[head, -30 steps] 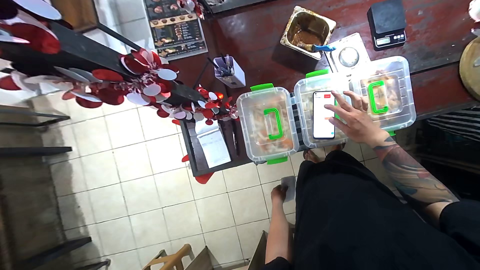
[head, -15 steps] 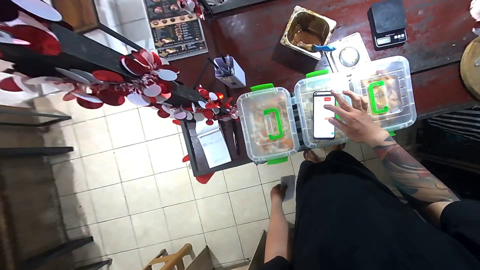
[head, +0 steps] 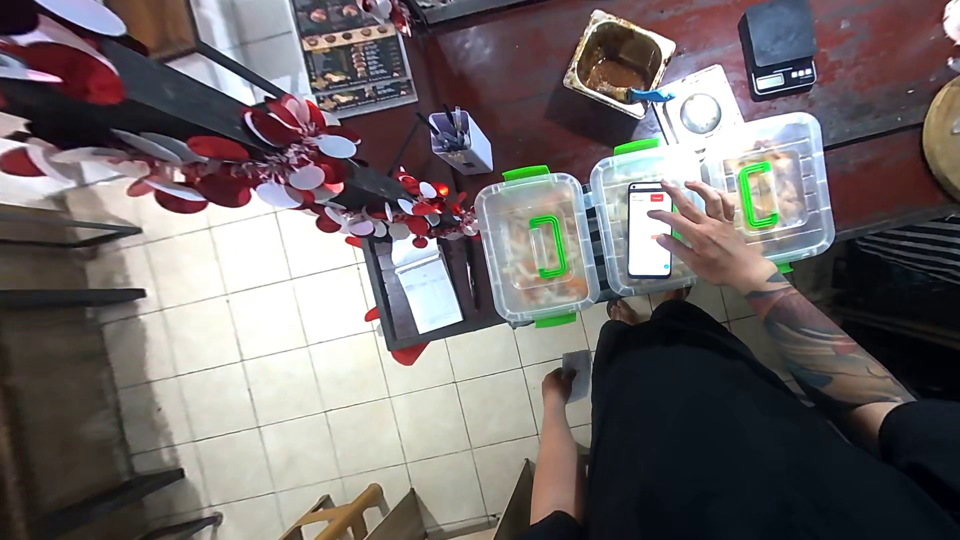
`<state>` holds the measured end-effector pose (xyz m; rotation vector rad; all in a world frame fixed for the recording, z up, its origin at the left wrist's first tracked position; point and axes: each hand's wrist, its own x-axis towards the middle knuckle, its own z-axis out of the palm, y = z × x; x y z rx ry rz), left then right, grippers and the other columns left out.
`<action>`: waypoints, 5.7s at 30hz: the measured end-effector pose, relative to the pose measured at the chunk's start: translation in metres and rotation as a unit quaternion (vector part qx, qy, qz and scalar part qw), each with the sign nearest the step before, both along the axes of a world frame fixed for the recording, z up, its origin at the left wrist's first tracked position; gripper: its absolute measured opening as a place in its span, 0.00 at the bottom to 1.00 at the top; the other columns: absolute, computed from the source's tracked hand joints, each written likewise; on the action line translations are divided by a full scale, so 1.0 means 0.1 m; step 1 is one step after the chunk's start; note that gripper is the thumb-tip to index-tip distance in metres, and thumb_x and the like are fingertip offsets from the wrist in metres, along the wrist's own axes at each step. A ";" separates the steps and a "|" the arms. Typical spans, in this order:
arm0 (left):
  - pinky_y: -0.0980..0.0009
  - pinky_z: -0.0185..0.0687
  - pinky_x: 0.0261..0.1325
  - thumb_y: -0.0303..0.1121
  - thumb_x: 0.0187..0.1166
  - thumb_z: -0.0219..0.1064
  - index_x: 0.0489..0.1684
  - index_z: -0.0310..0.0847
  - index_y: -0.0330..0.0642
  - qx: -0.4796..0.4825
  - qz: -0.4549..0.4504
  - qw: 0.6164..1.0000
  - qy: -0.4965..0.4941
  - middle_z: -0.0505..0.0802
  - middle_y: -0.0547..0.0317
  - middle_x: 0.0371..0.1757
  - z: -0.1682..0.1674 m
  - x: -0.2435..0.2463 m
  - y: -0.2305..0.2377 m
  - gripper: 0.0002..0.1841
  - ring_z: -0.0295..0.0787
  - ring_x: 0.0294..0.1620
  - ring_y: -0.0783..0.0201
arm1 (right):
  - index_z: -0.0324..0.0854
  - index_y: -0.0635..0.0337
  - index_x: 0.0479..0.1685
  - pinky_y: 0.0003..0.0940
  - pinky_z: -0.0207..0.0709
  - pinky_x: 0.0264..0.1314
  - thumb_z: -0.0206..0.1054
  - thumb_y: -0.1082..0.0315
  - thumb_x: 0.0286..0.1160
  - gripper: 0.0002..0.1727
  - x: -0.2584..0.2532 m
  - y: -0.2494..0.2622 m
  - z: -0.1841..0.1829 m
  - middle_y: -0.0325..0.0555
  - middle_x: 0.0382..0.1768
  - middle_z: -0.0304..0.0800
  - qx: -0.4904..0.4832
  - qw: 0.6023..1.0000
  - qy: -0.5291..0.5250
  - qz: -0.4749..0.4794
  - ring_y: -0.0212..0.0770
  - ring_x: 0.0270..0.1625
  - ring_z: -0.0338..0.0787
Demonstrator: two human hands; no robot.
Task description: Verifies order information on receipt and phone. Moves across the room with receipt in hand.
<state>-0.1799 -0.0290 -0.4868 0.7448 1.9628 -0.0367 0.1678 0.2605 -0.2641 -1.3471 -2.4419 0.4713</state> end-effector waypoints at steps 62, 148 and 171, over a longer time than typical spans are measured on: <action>0.41 0.81 0.68 0.45 0.78 0.73 0.53 0.91 0.40 0.009 0.006 1.000 -0.011 0.95 0.43 0.51 0.00 0.06 -0.15 0.18 0.92 0.57 0.46 | 0.85 0.44 0.67 0.59 0.49 0.87 0.60 0.48 0.84 0.21 0.17 -0.66 -0.13 0.39 0.89 0.66 0.047 0.998 0.040 0.023 0.55 0.90 0.61; 0.53 0.91 0.58 0.45 0.87 0.64 0.63 0.85 0.41 0.437 0.712 0.538 -0.115 0.95 0.49 0.54 1.55 0.58 -3.16 0.19 0.94 0.51 0.55 | 0.88 0.57 0.57 0.41 0.91 0.60 0.63 0.53 0.87 0.18 -2.77 -3.75 -0.66 0.42 0.44 0.98 -0.575 0.650 -0.067 0.492 0.37 0.48 0.97; 0.56 0.94 0.56 0.33 0.85 0.67 0.60 0.83 0.29 0.363 0.896 0.170 0.191 0.96 0.44 0.48 1.13 0.15 -6.02 0.15 0.96 0.48 0.56 | 0.82 0.50 0.72 0.43 0.87 0.46 0.52 0.53 0.93 0.21 -5.72 -7.35 -0.71 0.46 0.35 0.91 -0.364 0.435 -0.277 0.775 0.39 0.33 0.89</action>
